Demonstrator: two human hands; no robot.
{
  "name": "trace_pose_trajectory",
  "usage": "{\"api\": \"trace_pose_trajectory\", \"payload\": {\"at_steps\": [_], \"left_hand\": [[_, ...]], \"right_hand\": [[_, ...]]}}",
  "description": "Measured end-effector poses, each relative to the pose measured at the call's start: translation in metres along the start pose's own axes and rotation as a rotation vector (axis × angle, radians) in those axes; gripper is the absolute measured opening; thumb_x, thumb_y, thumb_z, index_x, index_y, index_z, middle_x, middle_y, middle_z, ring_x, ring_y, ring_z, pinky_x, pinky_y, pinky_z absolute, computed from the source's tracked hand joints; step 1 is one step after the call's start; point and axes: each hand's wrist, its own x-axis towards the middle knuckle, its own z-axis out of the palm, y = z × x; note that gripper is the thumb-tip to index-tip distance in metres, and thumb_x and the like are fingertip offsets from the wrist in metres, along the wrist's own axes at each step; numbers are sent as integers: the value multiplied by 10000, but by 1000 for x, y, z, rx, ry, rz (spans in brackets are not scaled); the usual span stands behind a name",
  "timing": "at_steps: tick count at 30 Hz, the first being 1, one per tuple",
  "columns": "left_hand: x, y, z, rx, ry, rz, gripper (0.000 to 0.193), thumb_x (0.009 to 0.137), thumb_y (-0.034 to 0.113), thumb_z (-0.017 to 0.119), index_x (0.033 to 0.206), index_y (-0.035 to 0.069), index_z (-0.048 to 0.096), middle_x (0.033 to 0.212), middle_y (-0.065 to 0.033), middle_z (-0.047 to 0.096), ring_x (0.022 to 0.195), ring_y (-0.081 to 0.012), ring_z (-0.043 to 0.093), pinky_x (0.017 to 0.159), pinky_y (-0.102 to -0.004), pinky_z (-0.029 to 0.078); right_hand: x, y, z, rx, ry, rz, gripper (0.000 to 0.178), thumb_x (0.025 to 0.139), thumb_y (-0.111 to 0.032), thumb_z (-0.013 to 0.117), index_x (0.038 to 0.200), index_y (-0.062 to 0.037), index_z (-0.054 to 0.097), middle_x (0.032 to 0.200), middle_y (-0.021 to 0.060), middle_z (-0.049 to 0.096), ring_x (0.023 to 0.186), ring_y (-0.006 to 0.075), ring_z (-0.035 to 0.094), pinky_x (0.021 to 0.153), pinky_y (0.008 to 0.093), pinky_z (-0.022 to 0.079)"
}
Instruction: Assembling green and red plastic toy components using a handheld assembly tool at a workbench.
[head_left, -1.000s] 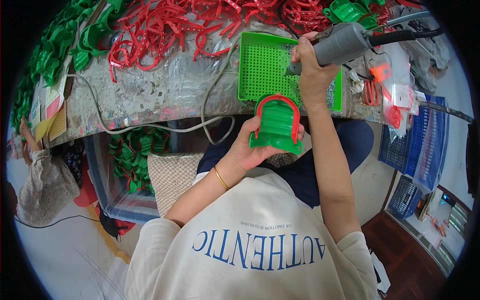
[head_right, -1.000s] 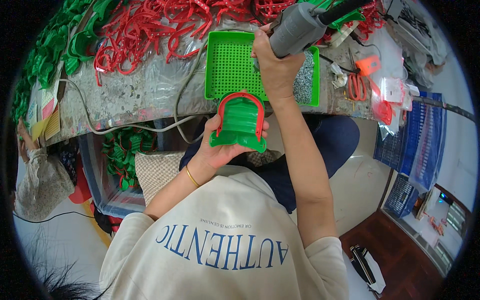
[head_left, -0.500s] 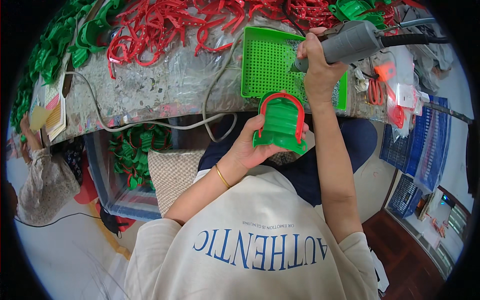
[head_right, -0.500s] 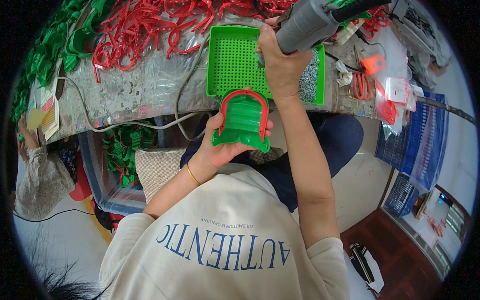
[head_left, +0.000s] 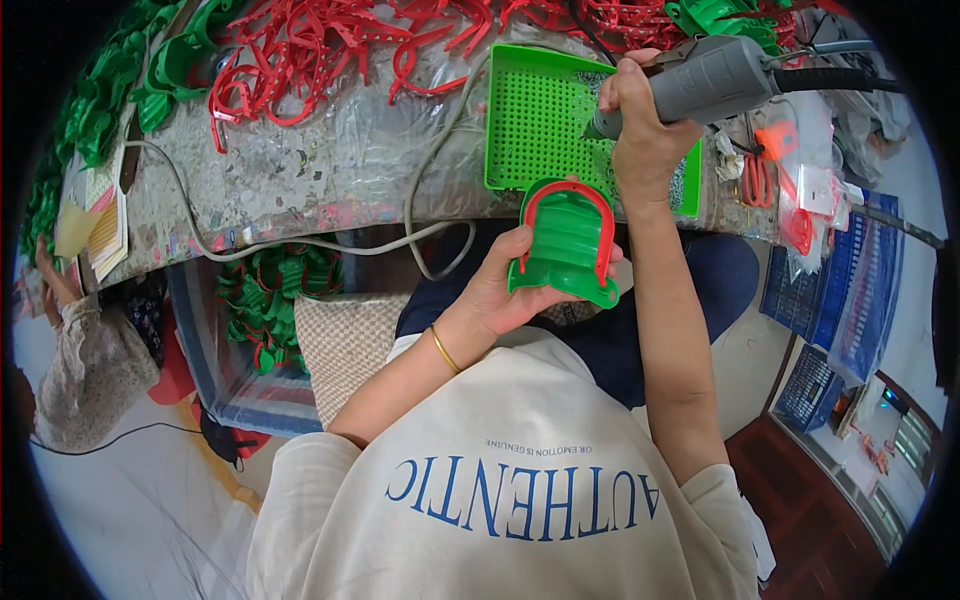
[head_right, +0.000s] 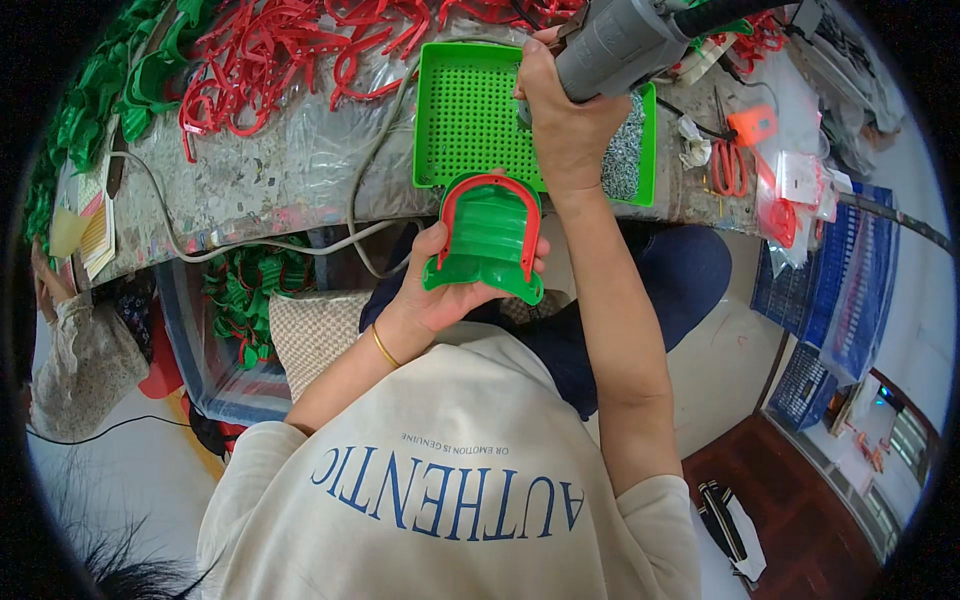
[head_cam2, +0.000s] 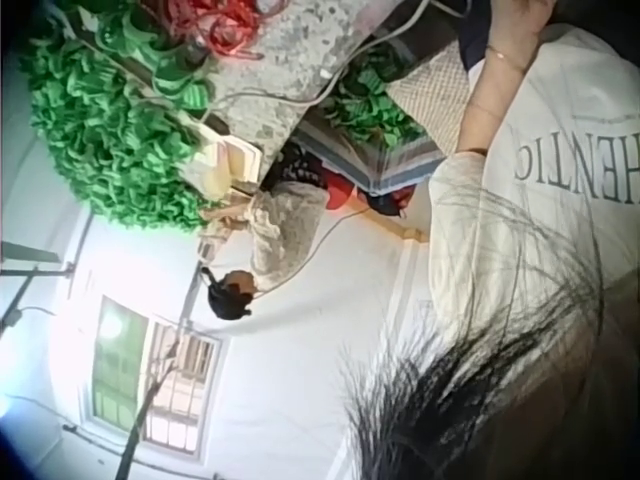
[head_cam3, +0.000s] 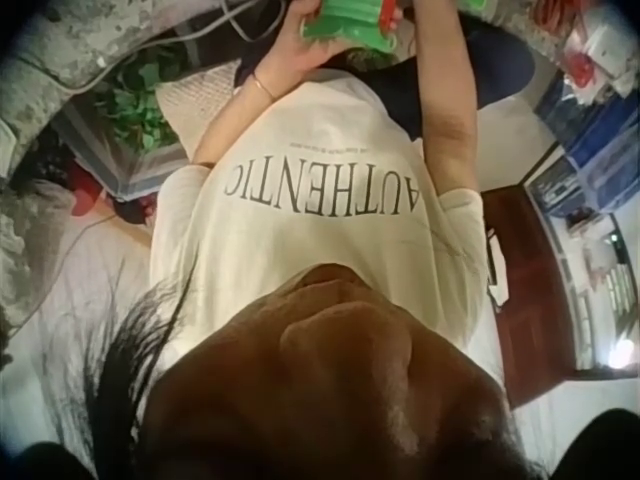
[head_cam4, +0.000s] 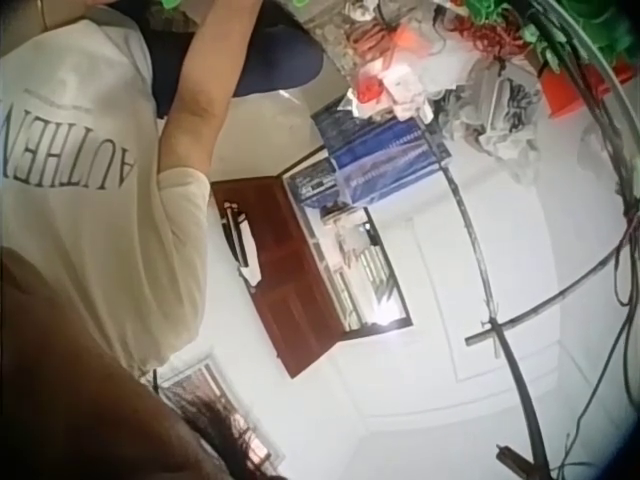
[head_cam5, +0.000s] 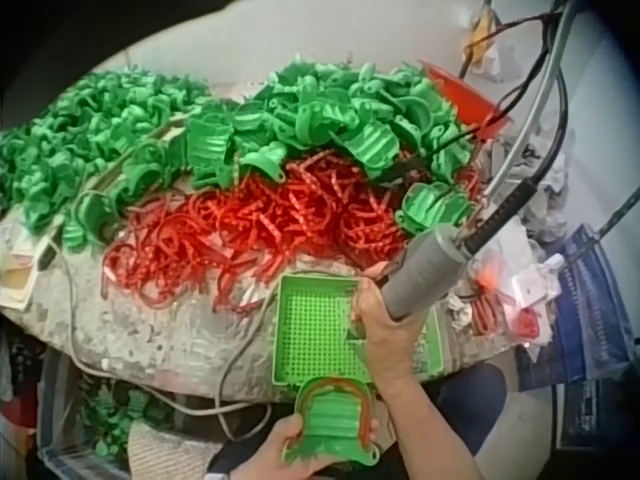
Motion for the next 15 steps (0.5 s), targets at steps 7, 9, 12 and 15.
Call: {"api": "trace_pose_trajectory", "payload": {"at_steps": [7,9,12,15], "left_hand": [[0,-1,-2,-22,-26,0,745,842,453,586,1347,-47,363,1278,-307,477,1197,-373,504,1014,-478,420],[1,0,-1,-15,-32,2,744,843,455,584,1347,-45,363,1283,-302,474,1202,-373,499,1017,-480,416],[0,-2,-1,-23,-27,0,744,841,456,590,1348,-39,364,1291,-291,470,1210,-372,490,1023,-484,409],[1,-2,-2,-44,-24,-6,750,832,456,609,1350,-28,363,1296,-276,467,1214,-369,484,1025,-491,406]], "right_hand": [[0,3,-1,33,-3,11,105,848,33,583,942,59,546,628,32,508,542,119,489,541,277,432],[2,0,-2,45,-10,-23,121,841,41,591,953,61,551,649,44,515,545,121,487,544,279,434],[7,-18,-2,95,29,-35,135,843,28,593,968,59,553,657,50,502,546,126,480,547,282,427],[10,-39,-6,326,-7,-41,165,846,-2,593,992,58,546,648,46,475,544,131,468,547,284,412]]}}
